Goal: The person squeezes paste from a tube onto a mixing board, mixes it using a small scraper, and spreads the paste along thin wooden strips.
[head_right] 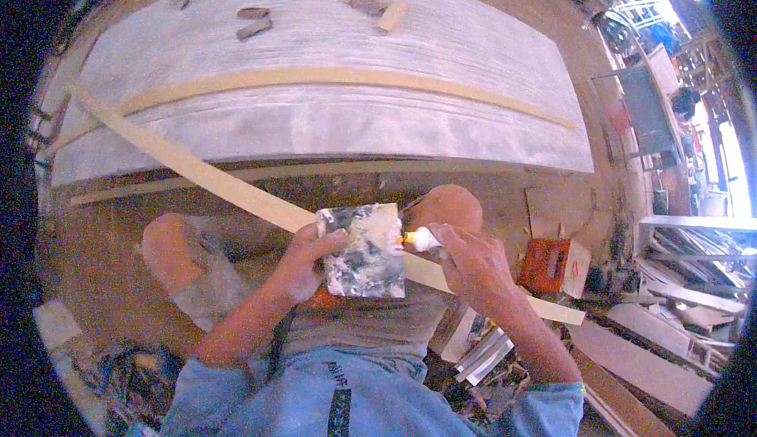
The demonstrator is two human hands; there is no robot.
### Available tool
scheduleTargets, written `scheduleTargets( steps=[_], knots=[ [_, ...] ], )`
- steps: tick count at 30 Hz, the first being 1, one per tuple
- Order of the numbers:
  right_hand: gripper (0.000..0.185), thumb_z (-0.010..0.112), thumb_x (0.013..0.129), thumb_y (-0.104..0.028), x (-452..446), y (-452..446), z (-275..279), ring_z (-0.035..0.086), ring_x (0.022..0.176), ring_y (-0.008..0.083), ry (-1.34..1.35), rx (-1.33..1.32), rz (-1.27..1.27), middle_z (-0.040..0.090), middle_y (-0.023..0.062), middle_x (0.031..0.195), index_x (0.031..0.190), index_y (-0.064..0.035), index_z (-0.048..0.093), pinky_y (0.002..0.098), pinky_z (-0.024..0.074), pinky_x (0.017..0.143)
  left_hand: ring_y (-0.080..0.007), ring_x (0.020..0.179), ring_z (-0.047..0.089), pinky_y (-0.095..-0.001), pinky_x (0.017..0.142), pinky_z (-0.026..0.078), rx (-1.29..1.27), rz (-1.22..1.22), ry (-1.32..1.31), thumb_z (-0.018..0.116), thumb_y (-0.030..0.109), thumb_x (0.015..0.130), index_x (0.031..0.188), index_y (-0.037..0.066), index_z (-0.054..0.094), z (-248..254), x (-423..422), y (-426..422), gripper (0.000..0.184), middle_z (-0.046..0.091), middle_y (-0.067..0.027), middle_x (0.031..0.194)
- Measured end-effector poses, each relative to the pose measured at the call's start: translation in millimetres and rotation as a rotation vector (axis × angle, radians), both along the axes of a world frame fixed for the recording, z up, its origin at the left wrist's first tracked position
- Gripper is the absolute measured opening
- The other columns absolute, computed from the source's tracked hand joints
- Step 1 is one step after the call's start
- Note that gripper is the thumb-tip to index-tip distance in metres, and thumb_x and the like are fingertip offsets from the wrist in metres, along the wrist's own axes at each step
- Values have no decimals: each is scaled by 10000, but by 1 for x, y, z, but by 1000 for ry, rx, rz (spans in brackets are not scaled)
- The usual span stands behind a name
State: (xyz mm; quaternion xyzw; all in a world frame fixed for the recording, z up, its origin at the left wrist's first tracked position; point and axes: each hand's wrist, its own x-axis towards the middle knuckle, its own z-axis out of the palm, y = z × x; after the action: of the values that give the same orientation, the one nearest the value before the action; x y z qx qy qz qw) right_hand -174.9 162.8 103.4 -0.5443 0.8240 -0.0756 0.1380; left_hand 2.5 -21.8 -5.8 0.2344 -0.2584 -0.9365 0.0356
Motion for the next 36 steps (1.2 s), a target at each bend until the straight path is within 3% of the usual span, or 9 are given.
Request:
scheduleTargets(
  steps=[6, 9, 14, 16, 20, 23, 28, 30, 36],
  knots=[
    [305, 639, 877, -137, 33, 46, -7, 676, 941, 318, -367, -237, -386, 688, 172, 1024, 1163, -34, 609, 411, 518, 829, -196, 1110, 616, -374, 992, 487, 119, 9, 148, 585, 149, 954, 1291, -11, 511, -11, 4, -3, 380, 630, -101, 1206],
    [286, 661, 854, -147, 71, 90, -12, 644, 989, 203, -862, -531, -706, 685, 97, 1015, 1099, -1, 642, 341, 487, 882, -235, 1171, 586, -419, 1036, 453, 114, 30, 110, 596, 158, 933, 1327, 11, 484, -23, 10, -6, 435, 605, -94, 1254],
    [273, 541, 862, -142, 120, 173, -90, 564, 902, 122, -620, -604, -1278, 608, 47, 1004, 1079, 7, 615, 260, 444, 811, -272, 1204, 569, -461, 1050, 448, -47, 110, 77, 600, 171, 937, 1380, 59, 447, -34, 14, -19, 482, 578, -94, 1312],
    [283, 566, 875, -137, 124, 223, -135, 596, 925, 167, -457, -361, -1369, 640, 74, 975, 1109, 16, 616, 299, 460, 843, -284, 1212, 562, -468, 1053, 452, -127, 119, 78, 577, 176, 964, 1395, 79, 438, -39, 9, -22, 463, 567, -93, 1332],
    [291, 595, 883, -139, 129, 254, -188, 635, 942, 277, -245, -347, -1391, 668, 150, 947, 1124, 22, 617, 367, 481, 859, -266, 1200, 572, -462, 1020, 479, -77, 65, 59, 577, 156, 962, 1392, 95, 440, -41, 3, -25, 455, 579, -82, 1309],
    [289, 602, 885, -152, 124, 285, -226, 620, 958, 416, -27, -91, -1144, 635, 253, 1018, 1124, 10, 617, 452, 495, 836, -271, 1200, 570, -466, 993, 498, -186, 62, 100, 610, 173, 943, 1407, 110, 420, -36, -2, -27, 506, 573, -82, 1318],
    [441, 696, 815, -156, 93, 312, -265, 597, 976, 423, 67, -109, -1294, 622, 238, 1020, 1214, -17, 573, 478, 476, 875, -283, 1216, 555, -471, 1013, 482, -205, 87, 8, 657, 194, 909, 1437, 122, 385, -29, 2, -33, 598, 548, -81, 1348],
    [524, 723, 781, -144, 87, 306, -270, 555, 1060, 422, 411, 182, -1252, 610, 218, 1102, 1264, -42, 547, 501, 436, 944, -267, 1215, 566, -452, 1030, 479, -169, 92, -25, 684, 152, 882, 1404, 98, 431, -27, 5, -34, 583, 568, -78, 1337],
    [474, 759, 750, -156, 66, 298, -235, 557, 1054, 402, 172, 18, -1323, 628, 183, 1031, 1191, -60, 612, 475, 432, 952, -254, 1222, 563, -438, 1032, 482, -225, 140, -102, 723, 143, 849, 1403, 73, 430, -21, 2, -24, 631, 562, -76, 1343]
  ],
)
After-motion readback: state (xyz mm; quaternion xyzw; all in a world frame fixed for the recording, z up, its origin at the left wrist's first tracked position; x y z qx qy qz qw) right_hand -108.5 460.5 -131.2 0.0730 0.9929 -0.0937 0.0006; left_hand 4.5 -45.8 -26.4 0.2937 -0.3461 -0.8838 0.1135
